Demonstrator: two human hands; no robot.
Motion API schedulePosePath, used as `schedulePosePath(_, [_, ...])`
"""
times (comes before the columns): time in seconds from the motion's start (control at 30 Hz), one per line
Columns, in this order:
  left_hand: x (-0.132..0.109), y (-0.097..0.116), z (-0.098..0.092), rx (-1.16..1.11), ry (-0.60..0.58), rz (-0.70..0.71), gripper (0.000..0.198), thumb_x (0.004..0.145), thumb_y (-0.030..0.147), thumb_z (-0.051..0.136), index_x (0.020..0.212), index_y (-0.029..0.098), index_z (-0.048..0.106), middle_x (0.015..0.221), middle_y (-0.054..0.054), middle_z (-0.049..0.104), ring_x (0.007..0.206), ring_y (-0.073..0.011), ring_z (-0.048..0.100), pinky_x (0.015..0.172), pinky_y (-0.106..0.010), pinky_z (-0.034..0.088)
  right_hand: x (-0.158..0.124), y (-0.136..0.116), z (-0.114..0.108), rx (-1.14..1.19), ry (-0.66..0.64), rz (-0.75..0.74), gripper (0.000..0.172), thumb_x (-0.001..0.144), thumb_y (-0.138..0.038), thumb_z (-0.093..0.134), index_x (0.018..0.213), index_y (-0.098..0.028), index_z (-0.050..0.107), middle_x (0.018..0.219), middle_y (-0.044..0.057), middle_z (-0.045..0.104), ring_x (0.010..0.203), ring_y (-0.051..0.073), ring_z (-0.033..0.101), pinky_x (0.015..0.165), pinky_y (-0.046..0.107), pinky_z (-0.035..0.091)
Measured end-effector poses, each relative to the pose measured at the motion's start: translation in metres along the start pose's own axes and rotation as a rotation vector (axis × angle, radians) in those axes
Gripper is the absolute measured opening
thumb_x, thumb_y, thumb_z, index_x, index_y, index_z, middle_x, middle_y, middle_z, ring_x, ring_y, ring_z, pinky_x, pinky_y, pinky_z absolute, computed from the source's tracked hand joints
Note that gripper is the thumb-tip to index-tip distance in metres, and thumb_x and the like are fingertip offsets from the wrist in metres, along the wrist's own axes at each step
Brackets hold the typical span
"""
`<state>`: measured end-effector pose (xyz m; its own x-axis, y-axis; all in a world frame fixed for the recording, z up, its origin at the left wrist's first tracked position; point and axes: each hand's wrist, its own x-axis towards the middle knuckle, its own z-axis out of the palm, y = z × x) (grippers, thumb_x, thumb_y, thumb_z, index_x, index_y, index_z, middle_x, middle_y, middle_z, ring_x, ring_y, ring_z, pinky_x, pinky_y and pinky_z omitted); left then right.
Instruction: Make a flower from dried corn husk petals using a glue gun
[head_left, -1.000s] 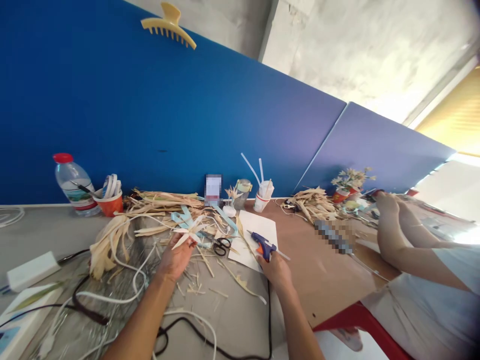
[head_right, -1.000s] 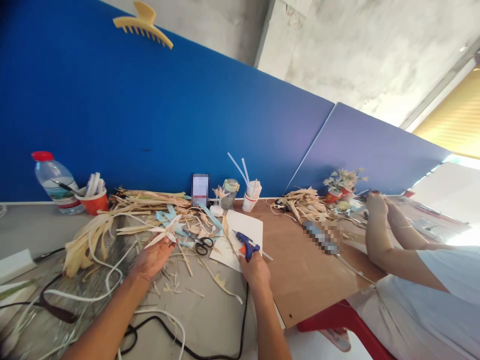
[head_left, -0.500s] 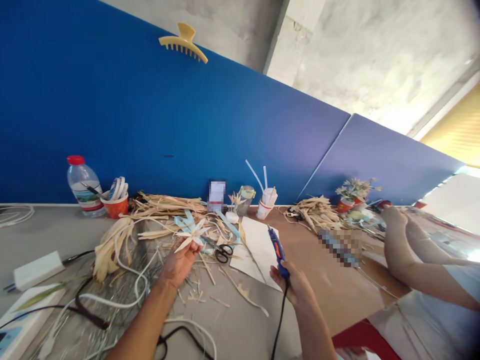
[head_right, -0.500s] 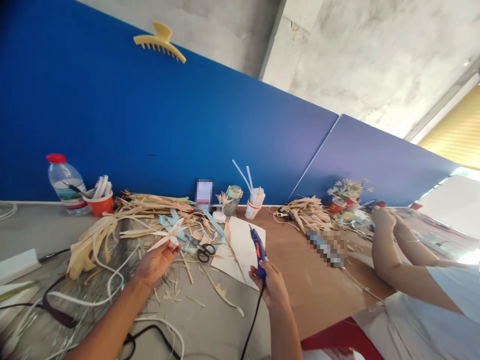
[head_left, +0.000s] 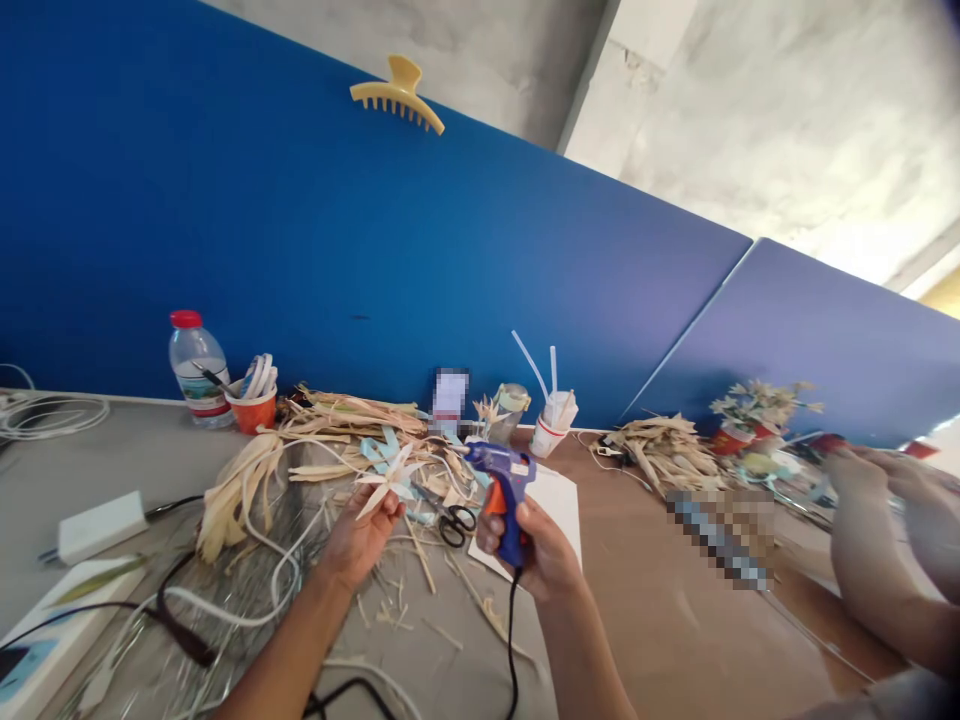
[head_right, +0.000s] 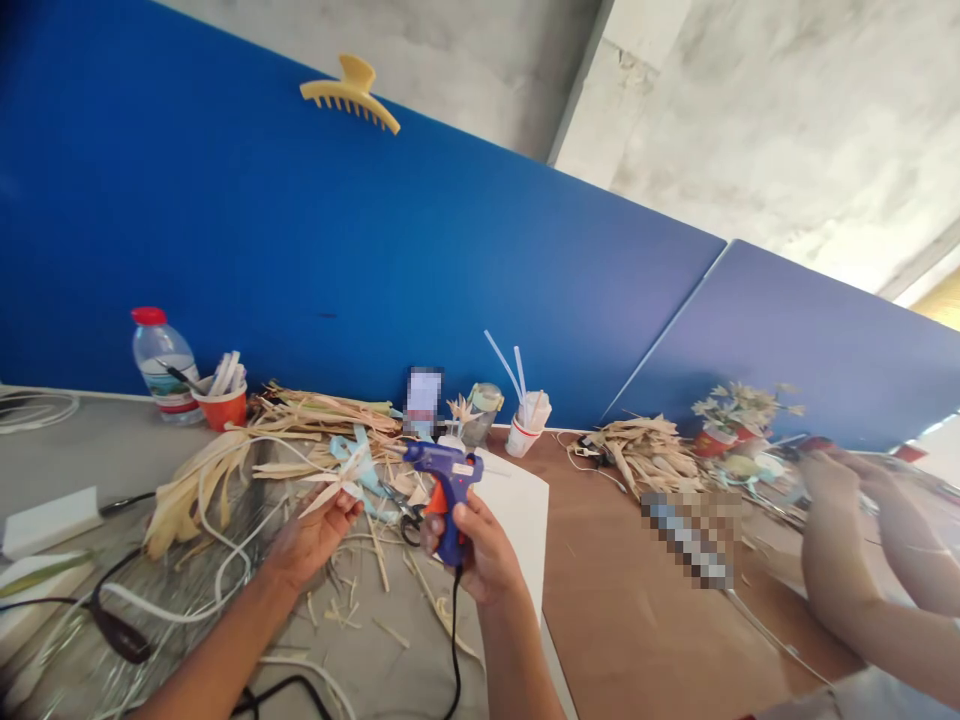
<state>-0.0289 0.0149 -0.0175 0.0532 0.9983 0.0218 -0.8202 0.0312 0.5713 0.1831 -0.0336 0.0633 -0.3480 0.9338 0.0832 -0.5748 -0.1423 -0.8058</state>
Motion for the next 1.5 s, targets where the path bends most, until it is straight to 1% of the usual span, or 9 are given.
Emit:
schedulePosePath(0.1, [0.0, 0.002, 0.0, -0.026, 0.035, -0.01, 0.02, 0.063, 0.019, 0.077, 0.056, 0.015, 0.058, 0.053, 0.003, 0.053, 0.056, -0.0088, 0.047, 0.068, -0.026, 0.047, 0.015, 0.012, 0.007, -0.15, -0.058, 0.04, 0.031, 0.066, -0.039, 0.072, 0.082, -0.016, 0.058, 0.058, 0.001, 0.057, 0.052, 0.012, 0.048, 0.051, 0.024, 0.032])
schedulePosePath(0.2, [0.0, 0.003, 0.003, -0.051, 0.082, -0.019, 0.028, 0.061, 0.021, 0.078, 0.049, 0.014, 0.054, 0.049, 0.003, 0.049, 0.054, -0.0084, 0.045, 0.067, -0.026, 0.047, 0.021, 0.025, 0.01, -0.267, -0.02, 0.008, 0.029, 0.07, -0.04, 0.068, 0.078, -0.015, 0.056, 0.052, -0.001, 0.053, 0.046, 0.009, 0.042, 0.048, 0.023, 0.027])
schedulePosePath(0.4, [0.001, 0.004, 0.007, -0.058, 0.122, -0.015, 0.027, 0.065, 0.018, 0.075, 0.049, 0.014, 0.053, 0.049, 0.004, 0.046, 0.051, -0.0079, 0.041, 0.064, -0.026, 0.046, 0.021, 0.041, 0.006, -0.268, 0.019, -0.007, 0.034, 0.066, -0.038, 0.07, 0.087, -0.013, 0.06, 0.049, -0.004, 0.048, 0.044, 0.008, 0.038, 0.048, 0.024, 0.028])
schedulePosePath(0.53, [0.001, 0.002, 0.004, -0.042, 0.114, -0.006, 0.025, 0.066, 0.018, 0.073, 0.051, 0.014, 0.054, 0.053, 0.003, 0.048, 0.054, -0.0091, 0.044, 0.067, -0.028, 0.047, 0.022, 0.044, 0.005, -0.298, 0.042, 0.031, 0.033, 0.066, -0.034, 0.07, 0.091, -0.013, 0.062, 0.056, -0.003, 0.051, 0.045, 0.007, 0.038, 0.047, 0.022, 0.028])
schedulePosePath(0.7, [0.001, 0.002, 0.001, -0.029, 0.1, 0.01, 0.02, 0.065, 0.017, 0.073, 0.053, 0.014, 0.057, 0.055, 0.002, 0.05, 0.056, -0.0099, 0.046, 0.068, -0.028, 0.046, 0.023, 0.044, 0.006, -0.415, 0.105, -0.012, 0.026, 0.069, -0.033, 0.066, 0.088, -0.016, 0.062, 0.08, 0.003, 0.061, 0.047, 0.006, 0.039, 0.047, 0.023, 0.032])
schedulePosePath(0.93, [0.0, 0.002, 0.004, -0.017, 0.096, 0.025, 0.019, 0.065, 0.018, 0.074, 0.056, 0.015, 0.058, 0.053, 0.003, 0.051, 0.056, -0.01, 0.047, 0.067, -0.027, 0.046, 0.021, 0.04, 0.005, -0.73, 0.097, 0.036, 0.021, 0.075, -0.031, 0.059, 0.085, -0.015, 0.065, 0.06, -0.002, 0.05, 0.05, 0.008, 0.039, 0.05, 0.022, 0.034])
schedulePosePath(1.13, [-0.001, 0.003, 0.007, 0.003, 0.097, 0.023, 0.019, 0.064, 0.016, 0.074, 0.054, 0.015, 0.057, 0.054, 0.002, 0.052, 0.057, -0.0108, 0.047, 0.067, -0.028, 0.046, 0.022, 0.042, 0.004, -0.731, 0.101, 0.049, 0.023, 0.075, -0.035, 0.06, 0.085, -0.015, 0.063, 0.066, 0.0, 0.052, 0.054, 0.01, 0.041, 0.052, 0.022, 0.035])
schedulePosePath(1.3, [0.0, 0.001, 0.003, 0.003, 0.084, 0.017, 0.017, 0.066, 0.016, 0.072, 0.056, 0.015, 0.059, 0.056, 0.002, 0.054, 0.057, -0.0106, 0.048, 0.069, -0.028, 0.046, 0.022, 0.044, -0.001, -0.769, 0.063, 0.038, 0.019, 0.078, -0.033, 0.058, 0.083, -0.015, 0.062, 0.062, -0.002, 0.048, 0.054, 0.009, 0.039, 0.051, 0.021, 0.033])
schedulePosePath(1.5, [0.001, 0.001, 0.002, 0.011, 0.088, 0.011, 0.019, 0.067, 0.016, 0.07, 0.053, 0.014, 0.058, 0.054, 0.002, 0.052, 0.058, -0.0106, 0.049, 0.07, -0.028, 0.046, 0.023, 0.048, -0.005, -0.845, 0.085, 0.003, 0.018, 0.079, -0.032, 0.057, 0.083, -0.015, 0.062, 0.062, -0.002, 0.048, 0.056, 0.01, 0.039, 0.052, 0.021, 0.034])
